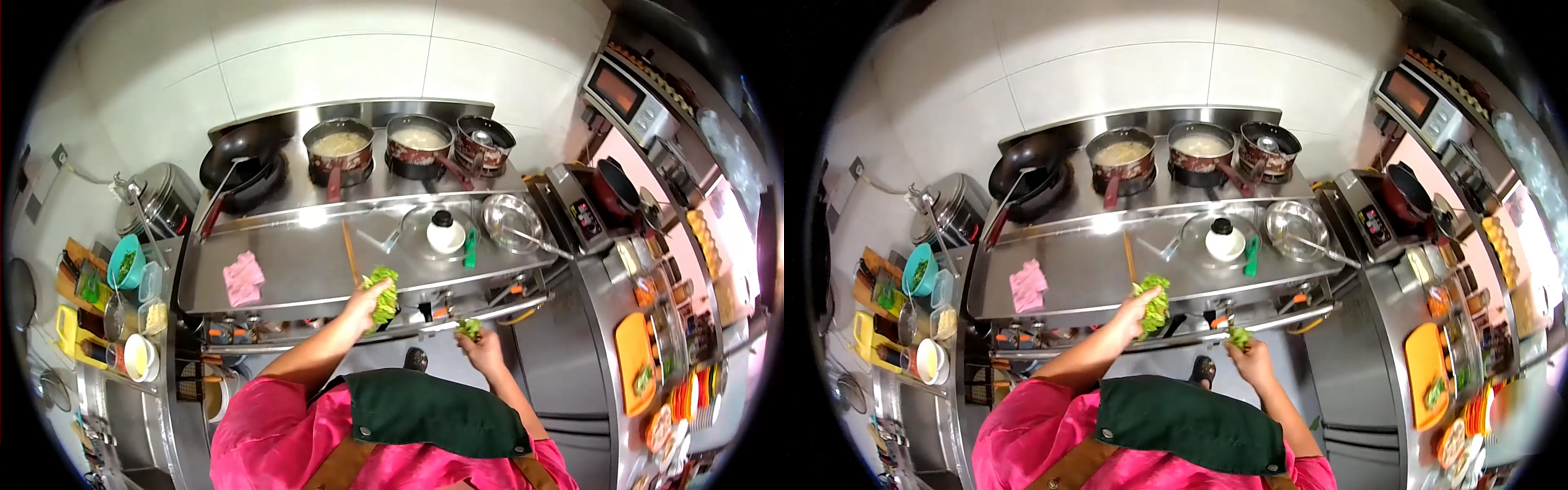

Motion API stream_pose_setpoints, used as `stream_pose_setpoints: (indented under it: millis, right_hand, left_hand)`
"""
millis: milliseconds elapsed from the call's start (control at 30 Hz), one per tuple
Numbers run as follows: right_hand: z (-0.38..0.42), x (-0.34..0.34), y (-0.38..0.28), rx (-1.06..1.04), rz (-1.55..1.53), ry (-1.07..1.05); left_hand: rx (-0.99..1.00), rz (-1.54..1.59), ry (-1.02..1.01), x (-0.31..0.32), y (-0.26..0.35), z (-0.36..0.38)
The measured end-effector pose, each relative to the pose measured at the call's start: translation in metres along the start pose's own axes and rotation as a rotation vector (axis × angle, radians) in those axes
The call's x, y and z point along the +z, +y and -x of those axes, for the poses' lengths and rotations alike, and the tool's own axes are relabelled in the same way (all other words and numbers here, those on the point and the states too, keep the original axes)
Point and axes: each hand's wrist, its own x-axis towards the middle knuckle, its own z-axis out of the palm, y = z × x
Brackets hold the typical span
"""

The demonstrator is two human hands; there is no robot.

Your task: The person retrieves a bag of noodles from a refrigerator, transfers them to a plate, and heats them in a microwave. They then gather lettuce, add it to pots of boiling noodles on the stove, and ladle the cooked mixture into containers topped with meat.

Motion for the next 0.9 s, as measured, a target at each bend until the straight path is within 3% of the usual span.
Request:
stream_pose_setpoints:
  millis: [67, 167, 267, 333, 433, 500, 533, 600, 667, 767, 900]
  right_hand:
    - [-0.057, -0.045, 0.048, -0.024, 0.088, 0.151]
    - [-0.133, -0.109, 0.024, -0.092, -0.069, 0.248]
    - [-0.222, -0.141, -0.043, -0.354, 0.069, 0.306]
    - [-0.289, -0.145, -0.084, -0.524, 0.200, 0.338]
    - [-0.387, -0.122, -0.144, -0.593, 0.237, 0.314]
    - [-0.430, -0.104, -0.189, -0.439, 0.502, 0.250]
    - [-0.451, -0.097, -0.201, -0.387, 0.613, 0.191]
    - [-0.491, -0.084, -0.201, -0.414, 0.616, 0.218]
    - [-0.503, -0.078, -0.198, -0.437, 0.624, 0.245]
    - [-0.482, -0.091, -0.195, -0.954, 0.346, 0.387]
    - [-0.433, -0.123, -0.177, -0.968, 0.321, 0.352]
  left_hand:
    - [0.059, -0.037, 0.076, 0.026, 0.033, -0.039]
    - [0.253, -0.122, 0.068, 0.099, 0.102, -0.090]
    - [0.417, -0.244, 0.004, 0.162, 0.179, -0.148]
    - [0.564, -0.276, 0.098, 0.195, 0.216, -0.196]
    - [0.608, -0.361, 0.107, 0.222, 0.261, -0.254]
    - [0.536, -0.716, 0.099, 0.225, 0.278, -0.289]
    - [0.534, -0.718, 0.103, 0.222, 0.285, -0.311]
    - [0.610, -1.421, 0.392, 0.210, 0.290, -0.351]
    - [0.597, -1.520, 0.454, 0.213, 0.300, -0.345]
    - [0.705, -1.363, 0.436, 0.186, 0.327, -0.337]
    - [0.850, -1.295, 0.581, 0.133, 0.367, -0.305]
